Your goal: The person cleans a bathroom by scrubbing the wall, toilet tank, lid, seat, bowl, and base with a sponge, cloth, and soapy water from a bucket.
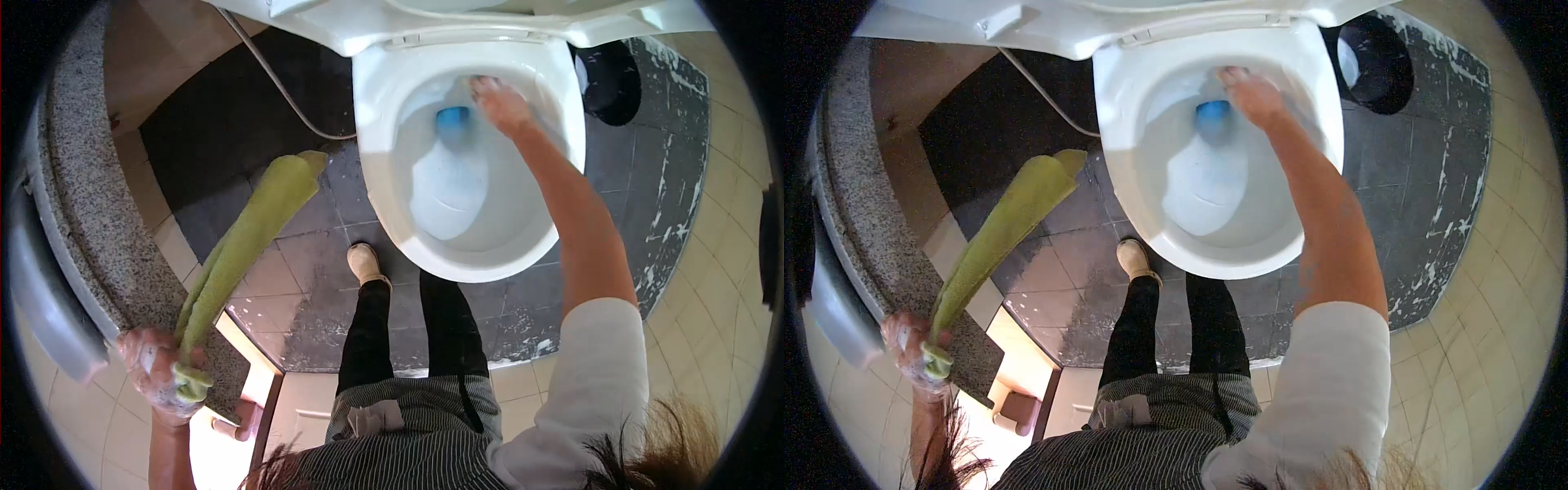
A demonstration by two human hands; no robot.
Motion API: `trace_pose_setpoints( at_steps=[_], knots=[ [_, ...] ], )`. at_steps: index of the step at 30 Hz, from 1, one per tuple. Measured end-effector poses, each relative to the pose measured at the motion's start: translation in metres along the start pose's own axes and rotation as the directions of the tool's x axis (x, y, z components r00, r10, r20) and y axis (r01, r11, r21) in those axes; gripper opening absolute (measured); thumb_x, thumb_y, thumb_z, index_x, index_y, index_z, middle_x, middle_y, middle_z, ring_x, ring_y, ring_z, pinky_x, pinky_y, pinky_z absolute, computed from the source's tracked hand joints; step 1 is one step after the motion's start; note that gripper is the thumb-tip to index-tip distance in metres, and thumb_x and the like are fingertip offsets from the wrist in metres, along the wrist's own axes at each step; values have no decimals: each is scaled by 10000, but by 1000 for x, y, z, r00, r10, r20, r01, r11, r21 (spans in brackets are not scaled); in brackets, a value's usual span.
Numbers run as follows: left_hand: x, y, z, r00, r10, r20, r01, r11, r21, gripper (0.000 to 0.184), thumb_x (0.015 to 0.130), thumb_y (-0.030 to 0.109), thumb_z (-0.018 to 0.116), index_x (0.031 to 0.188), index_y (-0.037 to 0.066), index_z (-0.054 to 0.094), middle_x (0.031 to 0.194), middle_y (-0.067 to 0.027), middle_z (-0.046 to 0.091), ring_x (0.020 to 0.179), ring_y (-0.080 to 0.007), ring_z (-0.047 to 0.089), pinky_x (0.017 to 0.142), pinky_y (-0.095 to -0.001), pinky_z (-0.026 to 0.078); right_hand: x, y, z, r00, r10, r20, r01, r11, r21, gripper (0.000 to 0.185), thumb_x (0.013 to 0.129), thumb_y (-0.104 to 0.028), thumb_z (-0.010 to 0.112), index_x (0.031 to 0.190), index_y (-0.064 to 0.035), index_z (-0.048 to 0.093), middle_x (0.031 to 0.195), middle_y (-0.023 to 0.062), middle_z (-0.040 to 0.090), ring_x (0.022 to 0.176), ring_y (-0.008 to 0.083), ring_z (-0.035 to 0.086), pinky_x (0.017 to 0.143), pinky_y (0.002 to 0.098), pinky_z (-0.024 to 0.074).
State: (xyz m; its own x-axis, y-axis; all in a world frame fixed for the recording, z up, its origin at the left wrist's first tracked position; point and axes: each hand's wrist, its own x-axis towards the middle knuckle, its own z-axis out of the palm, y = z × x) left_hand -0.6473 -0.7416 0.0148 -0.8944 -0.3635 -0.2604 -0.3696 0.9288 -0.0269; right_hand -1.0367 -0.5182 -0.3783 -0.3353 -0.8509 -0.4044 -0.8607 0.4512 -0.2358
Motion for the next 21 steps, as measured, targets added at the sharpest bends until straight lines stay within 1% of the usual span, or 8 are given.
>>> trace_pose_setpoints(
  at_steps=[7,8,10,11,12,13,16,21],
  knots=[
    [-3,-2,2,1000,-3,17,3,999,33,298,717,294,630,658,60,455,724,-89,470,714,-304,455,675,-423,341,-123,-25,103,946,135,296,128,683,-719,446,830,-142,464,1263,-60,395,1292,130,398,1175,291,391,976,501,306],
    [0,1,1,1000,4,18,-5,1000,9,294,721,292,628,661,59,459,723,-89,469,716,-304,457,678,-424,342,-150,-60,134,929,351,118,-289,887,-361,480,817,-133,477,1277,-49,368,1292,146,404,1171,299,395,974,528,289],
    [5,2,-1,1000,18,9,-18,1000,-23,291,725,291,627,665,57,463,721,-88,468,718,-303,458,681,-425,342,-153,-129,156,888,241,392,-131,949,-285,626,727,-98,557,1291,14,311,1242,177,428,1166,336,382,943,534,297],
    [4,2,-1,1000,7,3,-7,1000,-17,298,727,297,626,666,56,463,720,-91,466,717,-302,458,681,-424,341,-136,-158,132,881,391,267,-452,863,224,669,644,-73,594,1254,30,338,1189,204,448,1157,367,377,930,523,307],
    [3,3,0,1000,-3,1,3,1000,-8,304,729,304,625,667,54,463,719,-94,465,715,-300,459,682,-423,340,-112,-165,157,914,382,137,-402,803,440,664,613,-75,606,1220,35,361,1177,242,437,1161,394,359,951,505,290],
    [4,3,2,1000,-2,-4,2,1000,-4,304,729,304,625,667,54,463,719,-94,465,715,-300,459,682,-423,340,-70,-174,108,916,367,166,-393,728,561,524,851,-207,408,1306,32,307,1247,276,390,1193,399,346,1017,510,218],
    [2,2,4,1000,9,22,-9,1000,5,291,741,286,628,659,80,438,713,-73,460,689,-272,430,664,-412,312,72,-125,120,930,366,48,-354,921,-160,378,816,-238,474,1087,14,552,1184,239,489,1165,375,411,961,526,298],
    [1,2,2,999,-1,52,-3,997,79,298,789,316,584,684,72,448,720,-73,466,701,-278,423,686,-428,310,41,-7,83,888,455,64,-435,878,-199,285,837,-258,466,983,-69,621,992,31,618,937,232,577,699,465,446]
  ],
)
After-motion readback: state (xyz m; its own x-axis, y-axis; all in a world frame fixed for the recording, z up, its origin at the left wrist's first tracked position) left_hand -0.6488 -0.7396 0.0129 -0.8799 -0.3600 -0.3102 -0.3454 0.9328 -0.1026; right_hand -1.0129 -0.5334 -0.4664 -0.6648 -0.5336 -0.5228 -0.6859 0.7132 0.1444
